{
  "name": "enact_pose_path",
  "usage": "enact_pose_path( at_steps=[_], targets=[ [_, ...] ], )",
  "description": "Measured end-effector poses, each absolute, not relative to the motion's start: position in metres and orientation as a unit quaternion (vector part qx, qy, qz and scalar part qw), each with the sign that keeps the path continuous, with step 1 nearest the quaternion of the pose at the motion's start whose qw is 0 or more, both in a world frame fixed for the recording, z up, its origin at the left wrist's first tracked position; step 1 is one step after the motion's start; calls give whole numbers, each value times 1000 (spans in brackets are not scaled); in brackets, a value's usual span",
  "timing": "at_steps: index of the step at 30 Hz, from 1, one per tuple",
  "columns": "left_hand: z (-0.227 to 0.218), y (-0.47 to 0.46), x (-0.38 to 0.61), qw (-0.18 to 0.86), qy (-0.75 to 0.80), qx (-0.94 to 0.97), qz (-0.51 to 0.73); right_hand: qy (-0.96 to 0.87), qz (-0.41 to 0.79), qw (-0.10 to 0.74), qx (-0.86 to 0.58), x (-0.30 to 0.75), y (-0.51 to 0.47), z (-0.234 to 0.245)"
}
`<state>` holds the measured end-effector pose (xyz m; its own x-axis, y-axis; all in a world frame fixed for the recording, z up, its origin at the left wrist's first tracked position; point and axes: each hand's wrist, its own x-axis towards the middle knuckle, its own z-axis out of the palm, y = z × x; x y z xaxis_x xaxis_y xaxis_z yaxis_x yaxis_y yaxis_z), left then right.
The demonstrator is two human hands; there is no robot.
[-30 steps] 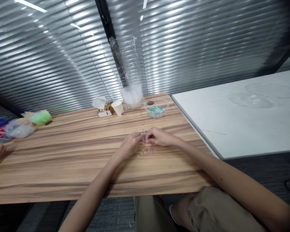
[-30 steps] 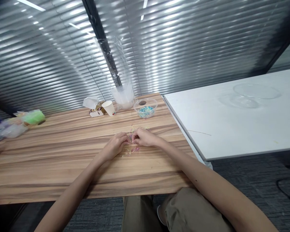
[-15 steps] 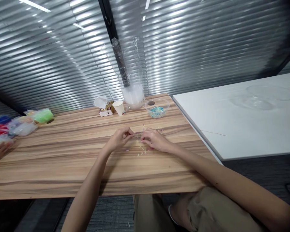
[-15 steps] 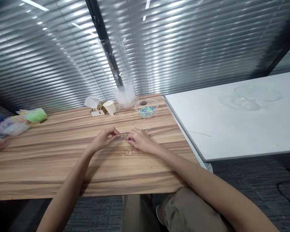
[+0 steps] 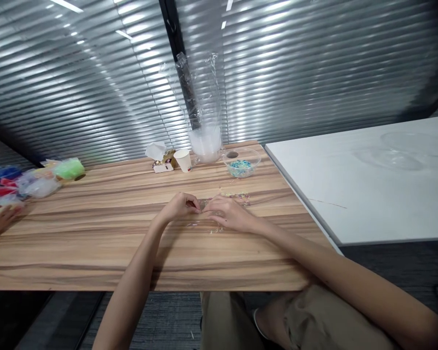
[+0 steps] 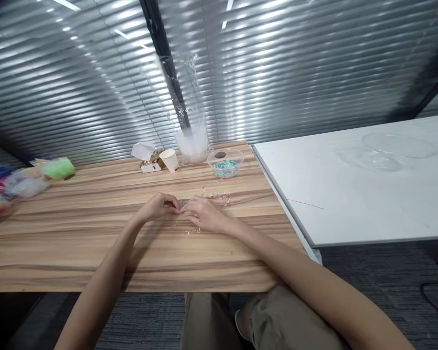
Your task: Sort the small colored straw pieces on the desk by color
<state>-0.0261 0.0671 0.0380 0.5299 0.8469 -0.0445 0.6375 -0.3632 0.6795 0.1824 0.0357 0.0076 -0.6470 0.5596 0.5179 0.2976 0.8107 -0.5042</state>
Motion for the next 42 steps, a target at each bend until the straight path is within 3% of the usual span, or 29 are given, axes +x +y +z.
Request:
enact_pose_path(
  at_steps=[6, 11, 28, 42],
  targets=[
    [33, 72, -34, 335, 453, 815, 136, -906, 293, 216, -216, 208, 35, 33],
    [29, 74, -36, 342, 454, 812, 133, -909, 317, 167, -213, 207, 37, 24],
    [35, 71, -34, 296, 444, 814, 230, -896, 343, 159, -234, 209, 37, 15],
    [32, 74, -33, 246, 445, 831, 225, -898, 343, 163, -222, 206, 38, 15]
  ],
)
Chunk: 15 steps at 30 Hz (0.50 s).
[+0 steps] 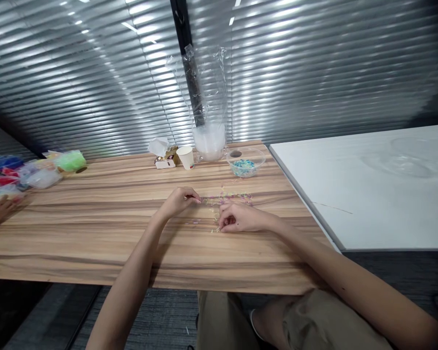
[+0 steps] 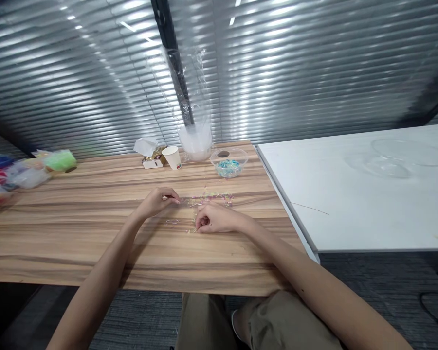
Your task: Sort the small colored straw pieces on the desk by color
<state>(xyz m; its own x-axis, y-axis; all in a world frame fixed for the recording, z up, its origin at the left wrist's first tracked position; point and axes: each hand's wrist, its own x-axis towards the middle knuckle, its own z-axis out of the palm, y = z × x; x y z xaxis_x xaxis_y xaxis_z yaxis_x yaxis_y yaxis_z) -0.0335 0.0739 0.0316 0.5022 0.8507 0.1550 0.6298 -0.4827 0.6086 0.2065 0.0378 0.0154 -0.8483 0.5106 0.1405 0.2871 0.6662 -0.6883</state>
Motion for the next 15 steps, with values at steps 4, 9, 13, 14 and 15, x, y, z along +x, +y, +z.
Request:
enact_pose_path(
  at_steps=[4, 9, 13, 14, 15],
  targets=[
    [33, 72, -30, 263, 444, 831, 208, -902, 335, 160, -221, 206, 39, 13],
    [37, 70, -31, 313, 440, 825, 167, -914, 312, 164, -202, 205, 39, 12],
    [35, 71, -38, 344, 422, 830, 120, -919, 293, 176, -195, 201, 36, 12],
    [34, 72, -40, 348, 419, 831, 112, -920, 290, 180, -194, 200, 36, 12],
    [33, 73, -42, 353, 418, 830, 104, -920, 287, 183, -194, 200, 35, 12]
  ],
)
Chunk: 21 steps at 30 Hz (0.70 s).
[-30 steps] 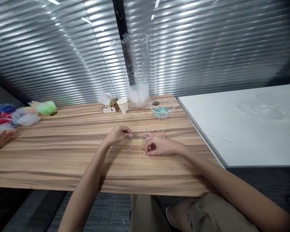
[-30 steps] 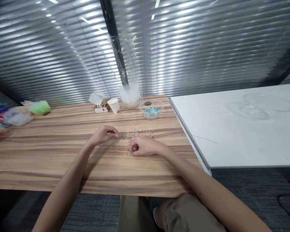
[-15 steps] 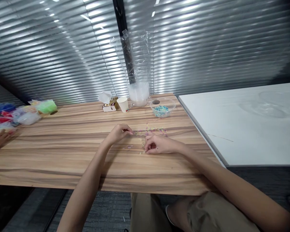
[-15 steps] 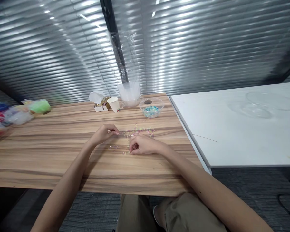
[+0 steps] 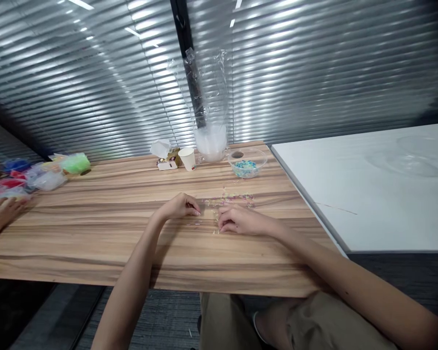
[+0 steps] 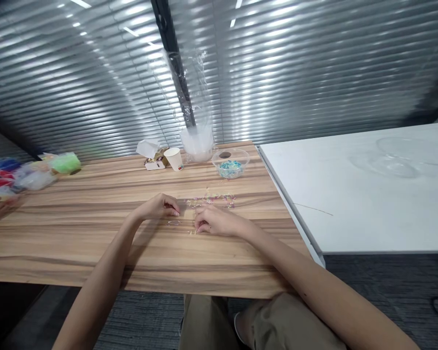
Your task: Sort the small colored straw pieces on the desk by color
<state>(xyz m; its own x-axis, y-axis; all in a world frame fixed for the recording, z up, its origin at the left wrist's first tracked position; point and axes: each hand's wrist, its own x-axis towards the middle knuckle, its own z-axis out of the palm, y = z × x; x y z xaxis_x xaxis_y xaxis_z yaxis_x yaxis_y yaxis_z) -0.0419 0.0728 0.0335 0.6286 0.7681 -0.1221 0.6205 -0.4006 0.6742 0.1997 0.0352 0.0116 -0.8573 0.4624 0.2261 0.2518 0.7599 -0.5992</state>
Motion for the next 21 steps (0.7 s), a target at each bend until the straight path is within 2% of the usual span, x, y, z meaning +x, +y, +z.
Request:
enact_pose_path(
  at_steps=[7, 11, 16, 21],
  targets=[
    [35, 74, -53, 415, 397, 818, 38, -926, 257, 203, -186, 198, 36, 2],
    [41, 72, -55, 408, 396, 822, 24, -920, 261, 222, -188, 199, 36, 5],
    [47, 63, -33, 356, 412, 828, 132, -871, 256, 297, -296, 201, 35, 15],
    [42, 50, -5, 387, 393, 815, 178, -831, 252, 368, -333, 199, 39, 9]
  ],
)
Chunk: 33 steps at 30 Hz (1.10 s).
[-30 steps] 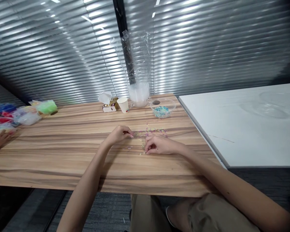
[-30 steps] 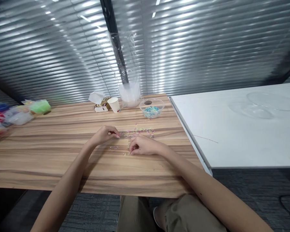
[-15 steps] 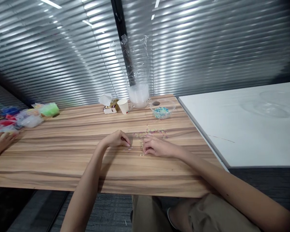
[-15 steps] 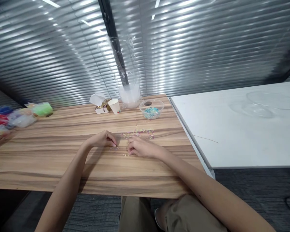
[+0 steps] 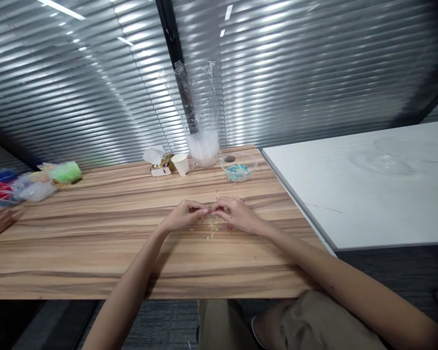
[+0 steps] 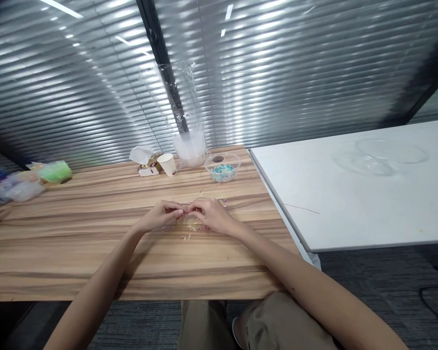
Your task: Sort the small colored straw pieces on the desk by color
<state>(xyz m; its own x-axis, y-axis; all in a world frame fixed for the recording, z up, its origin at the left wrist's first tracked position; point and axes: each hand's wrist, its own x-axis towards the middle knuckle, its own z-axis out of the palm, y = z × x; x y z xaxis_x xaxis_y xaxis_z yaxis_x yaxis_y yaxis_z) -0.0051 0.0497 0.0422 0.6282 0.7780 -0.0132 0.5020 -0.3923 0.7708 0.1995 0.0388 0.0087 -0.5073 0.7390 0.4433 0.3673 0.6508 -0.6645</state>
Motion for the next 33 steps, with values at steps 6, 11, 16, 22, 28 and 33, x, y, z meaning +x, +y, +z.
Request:
enact_pose_path(
  at_steps=[6, 11, 16, 22, 28, 33],
  targets=[
    [25, 50, -2, 352, 385, 834, 182, -835, 237, 377, -323, 199, 39, 4],
    [33, 49, -4, 380, 374, 827, 178, -842, 247, 384, -287, 199, 41, 4],
    [53, 51, -17, 341, 419, 830, 138, -828, 244, 402, -306, 209, 54, 5],
    [49, 64, -44, 324, 452, 830, 52, -845, 260, 284, -371, 230, 63, 19],
    [43, 68, -50, 414, 443, 795, 25, -861, 299, 146, -384, 237, 58, 31],
    [38, 74, -53, 461, 441, 769, 38, -875, 270, 115, -385, 234, 54, 33]
  ],
)
